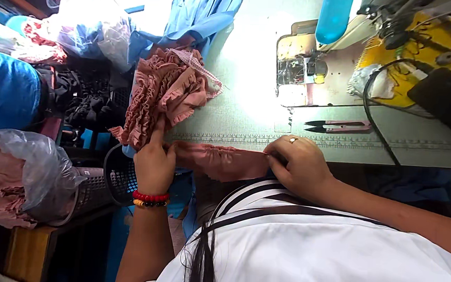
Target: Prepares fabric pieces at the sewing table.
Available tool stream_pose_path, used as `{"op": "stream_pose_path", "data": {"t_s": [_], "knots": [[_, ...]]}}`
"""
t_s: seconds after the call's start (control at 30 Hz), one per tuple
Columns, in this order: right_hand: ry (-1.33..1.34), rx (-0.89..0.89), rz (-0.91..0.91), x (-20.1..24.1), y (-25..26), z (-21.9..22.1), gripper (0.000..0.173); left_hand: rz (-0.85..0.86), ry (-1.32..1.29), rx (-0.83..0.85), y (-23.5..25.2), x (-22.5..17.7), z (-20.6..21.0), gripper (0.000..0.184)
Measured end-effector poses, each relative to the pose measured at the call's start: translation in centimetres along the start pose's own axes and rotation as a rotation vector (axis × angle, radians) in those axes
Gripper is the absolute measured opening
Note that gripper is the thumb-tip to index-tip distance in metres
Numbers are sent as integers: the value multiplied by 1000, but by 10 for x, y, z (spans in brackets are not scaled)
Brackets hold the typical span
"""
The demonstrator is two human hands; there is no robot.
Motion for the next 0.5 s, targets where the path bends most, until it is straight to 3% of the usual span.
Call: {"op": "stream_pose_path", "data": {"t_s": [0.27, 0.5], "knots": [[59, -3, 95, -5, 7, -1, 16, -52, -25, -105, -4, 6, 4, 55], [75, -29, 132, -8, 11, -1, 23, -74, -56, -197, -6, 13, 8, 51]]}}
Point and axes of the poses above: each hand's wrist, its own y-axis towards the middle knuckle, its own z-axis out of the palm, x = y × z, the point moved 8 cm from there along y, towards the middle knuckle, and after that the axes turned 1 degree about y, right-handed, at the moved point
